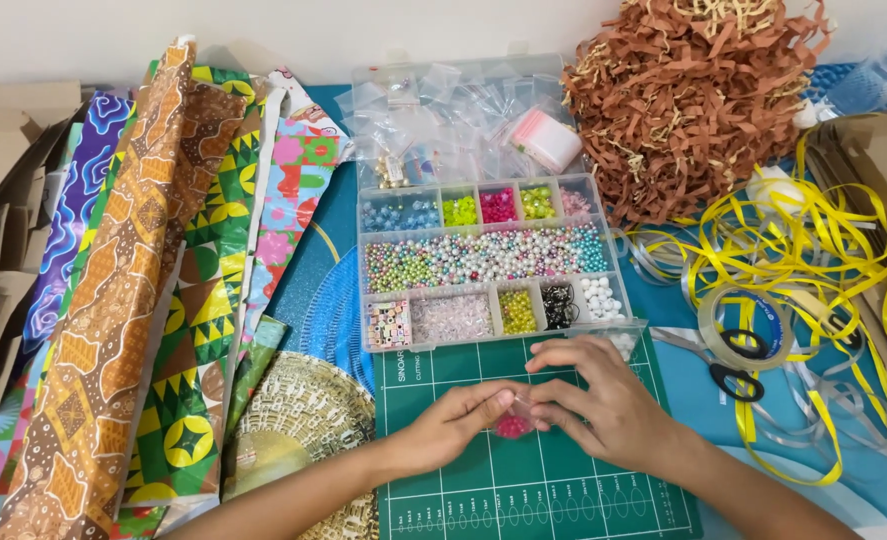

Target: Picking up small beads from an organizer and placing them into a small plastic bag.

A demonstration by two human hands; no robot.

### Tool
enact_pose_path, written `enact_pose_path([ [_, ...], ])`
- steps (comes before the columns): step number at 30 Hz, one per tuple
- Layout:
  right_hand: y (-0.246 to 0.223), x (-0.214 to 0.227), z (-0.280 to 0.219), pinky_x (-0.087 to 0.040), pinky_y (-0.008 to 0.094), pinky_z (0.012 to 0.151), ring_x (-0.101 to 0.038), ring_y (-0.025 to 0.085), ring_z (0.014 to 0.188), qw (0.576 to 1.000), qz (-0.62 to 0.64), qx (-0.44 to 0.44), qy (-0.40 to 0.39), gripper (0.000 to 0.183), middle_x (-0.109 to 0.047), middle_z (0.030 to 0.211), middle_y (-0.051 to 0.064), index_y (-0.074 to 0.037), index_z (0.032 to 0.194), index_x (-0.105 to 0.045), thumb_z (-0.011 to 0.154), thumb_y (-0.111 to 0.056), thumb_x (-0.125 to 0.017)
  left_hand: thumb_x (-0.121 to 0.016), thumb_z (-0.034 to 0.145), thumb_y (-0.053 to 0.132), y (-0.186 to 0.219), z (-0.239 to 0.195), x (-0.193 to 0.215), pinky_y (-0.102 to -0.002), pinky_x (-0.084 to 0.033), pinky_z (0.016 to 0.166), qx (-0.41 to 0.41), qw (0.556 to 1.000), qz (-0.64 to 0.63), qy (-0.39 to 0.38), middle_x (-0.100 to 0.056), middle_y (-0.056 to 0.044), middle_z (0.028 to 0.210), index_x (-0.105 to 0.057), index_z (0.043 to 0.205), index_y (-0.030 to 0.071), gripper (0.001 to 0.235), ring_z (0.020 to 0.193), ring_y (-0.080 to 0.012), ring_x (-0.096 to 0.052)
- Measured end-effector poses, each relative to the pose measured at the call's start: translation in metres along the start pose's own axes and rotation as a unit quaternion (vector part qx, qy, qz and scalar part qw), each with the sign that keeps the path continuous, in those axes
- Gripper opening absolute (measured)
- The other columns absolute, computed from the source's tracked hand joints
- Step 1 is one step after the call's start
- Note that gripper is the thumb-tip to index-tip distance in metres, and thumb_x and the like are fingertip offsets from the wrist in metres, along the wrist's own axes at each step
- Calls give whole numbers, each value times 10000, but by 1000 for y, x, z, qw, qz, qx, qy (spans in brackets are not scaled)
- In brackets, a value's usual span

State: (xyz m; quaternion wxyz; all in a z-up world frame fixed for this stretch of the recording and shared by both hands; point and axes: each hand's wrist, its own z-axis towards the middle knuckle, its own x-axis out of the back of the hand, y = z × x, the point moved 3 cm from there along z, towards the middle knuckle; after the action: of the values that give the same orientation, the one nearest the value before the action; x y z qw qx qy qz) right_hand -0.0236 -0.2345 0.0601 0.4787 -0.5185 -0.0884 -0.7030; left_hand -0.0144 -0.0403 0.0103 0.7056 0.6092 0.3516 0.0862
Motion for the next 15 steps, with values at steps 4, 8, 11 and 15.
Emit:
enact_pose_path([
  [4,-1,1,0,-449,491,966,-615,316,1226,1000,-1,-4,-3,162,-603,1249,104,-158,1028,-694,1019,-277,-583,-402,1092,412,3,1,2,-407,-517,1115,10,999,-35,-18,-705,-132,1216,-593,1371,53,493,1217,-262,-662],
  [8,-1,-1,1,-479,478,948,-616,307,1205,1000,15,-9,-21,157,-595,1250,102,-150,1053,-687,1019,-274,-597,-520,1065,285,-17,3,10,-348,-550,1042,29,999,-34,6,-715,-119,1213,-605,1358,61,379,1158,-216,-680],
  [11,7,5,5,-492,432,985,-615,263,1184,998,40,-41,-16,171,-582,1241,85,-137,1083,-669,1030,-265,-567,-544,1054,248,-8,5,13,-365,-549,1050,34,997,-65,13,-704,-141,1240,-615,1350,63,356,1135,-223,-690],
  [15,44,24,35,-475,437,1088,-583,265,1244,991,-28,-119,-55,267,-577,1271,114,-101,1247,-611,1048,-225,-484,-550,1056,215,-4,8,18,-403,-514,1108,35,990,-137,-23,-650,-192,1336,-585,1395,43,382,1176,-264,-664],
])
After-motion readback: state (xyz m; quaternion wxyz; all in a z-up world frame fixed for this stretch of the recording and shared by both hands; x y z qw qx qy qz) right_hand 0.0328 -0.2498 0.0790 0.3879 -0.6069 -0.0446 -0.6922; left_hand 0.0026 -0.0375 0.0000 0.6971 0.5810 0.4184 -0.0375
